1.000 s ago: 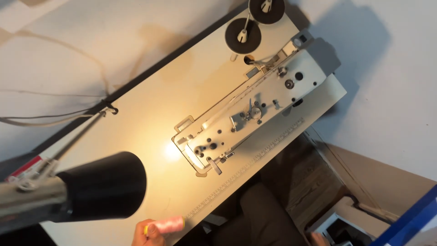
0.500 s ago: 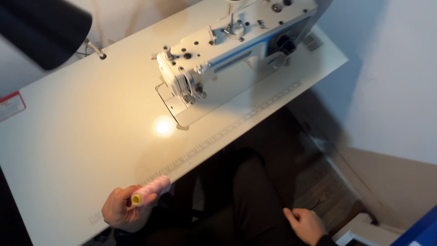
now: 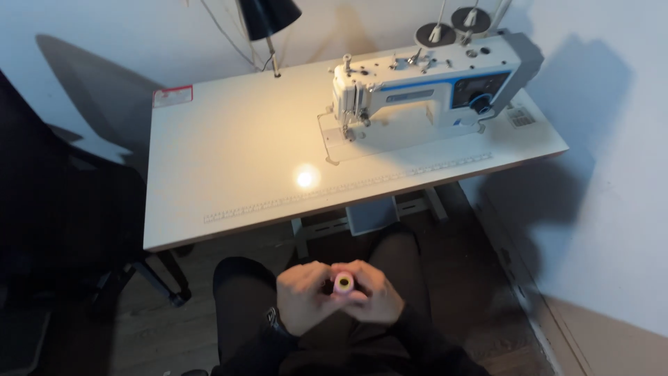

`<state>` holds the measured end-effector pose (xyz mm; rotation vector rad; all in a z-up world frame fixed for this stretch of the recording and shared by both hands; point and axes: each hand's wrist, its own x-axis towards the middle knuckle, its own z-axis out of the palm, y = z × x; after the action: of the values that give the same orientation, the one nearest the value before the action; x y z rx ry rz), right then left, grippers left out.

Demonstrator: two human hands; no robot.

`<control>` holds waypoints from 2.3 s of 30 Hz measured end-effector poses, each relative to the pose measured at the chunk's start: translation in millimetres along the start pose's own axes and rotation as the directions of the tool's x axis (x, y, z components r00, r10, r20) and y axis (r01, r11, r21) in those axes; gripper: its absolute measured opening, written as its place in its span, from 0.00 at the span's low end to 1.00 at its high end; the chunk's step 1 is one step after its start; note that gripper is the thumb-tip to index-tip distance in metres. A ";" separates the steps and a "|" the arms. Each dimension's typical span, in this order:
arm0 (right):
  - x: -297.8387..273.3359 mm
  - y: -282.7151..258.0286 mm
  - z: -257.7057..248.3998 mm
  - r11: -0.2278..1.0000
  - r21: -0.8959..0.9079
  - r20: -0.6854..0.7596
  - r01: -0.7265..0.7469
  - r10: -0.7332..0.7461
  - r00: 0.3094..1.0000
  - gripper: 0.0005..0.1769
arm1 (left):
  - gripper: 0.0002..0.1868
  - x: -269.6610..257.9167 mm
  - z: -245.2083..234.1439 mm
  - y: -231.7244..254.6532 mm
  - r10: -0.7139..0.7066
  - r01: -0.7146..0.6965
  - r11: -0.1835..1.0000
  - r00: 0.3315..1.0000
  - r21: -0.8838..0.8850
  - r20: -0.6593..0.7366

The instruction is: Threading an industrial sewing machine with pink thread.

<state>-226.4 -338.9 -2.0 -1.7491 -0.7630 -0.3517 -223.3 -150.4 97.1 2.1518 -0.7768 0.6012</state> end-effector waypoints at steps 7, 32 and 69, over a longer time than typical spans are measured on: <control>67.2 8.8 -62.2 0.989 0.033 -0.095 -0.142 0.145 0.985 0.18 | 0.19 19.2 -24.4 -50.9 -0.275 0.278 0.959 0.960 0.051 -0.061; 342.6 100.2 -326.5 0.873 -0.488 -0.113 0.009 -0.073 0.991 0.21 | 0.23 68.0 -102.1 -146.5 -0.545 0.492 0.838 0.742 -0.235 -0.390; 262.3 124.3 -358.6 0.738 -0.650 -0.050 0.183 -0.282 0.958 0.06 | 0.19 85.1 91.2 -99.4 -0.737 0.698 0.671 0.588 -0.251 -0.333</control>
<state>101.7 -611.6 173.6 -2.2325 -0.8124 -1.0047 -79.7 -197.4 46.2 1.9189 0.3263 0.5197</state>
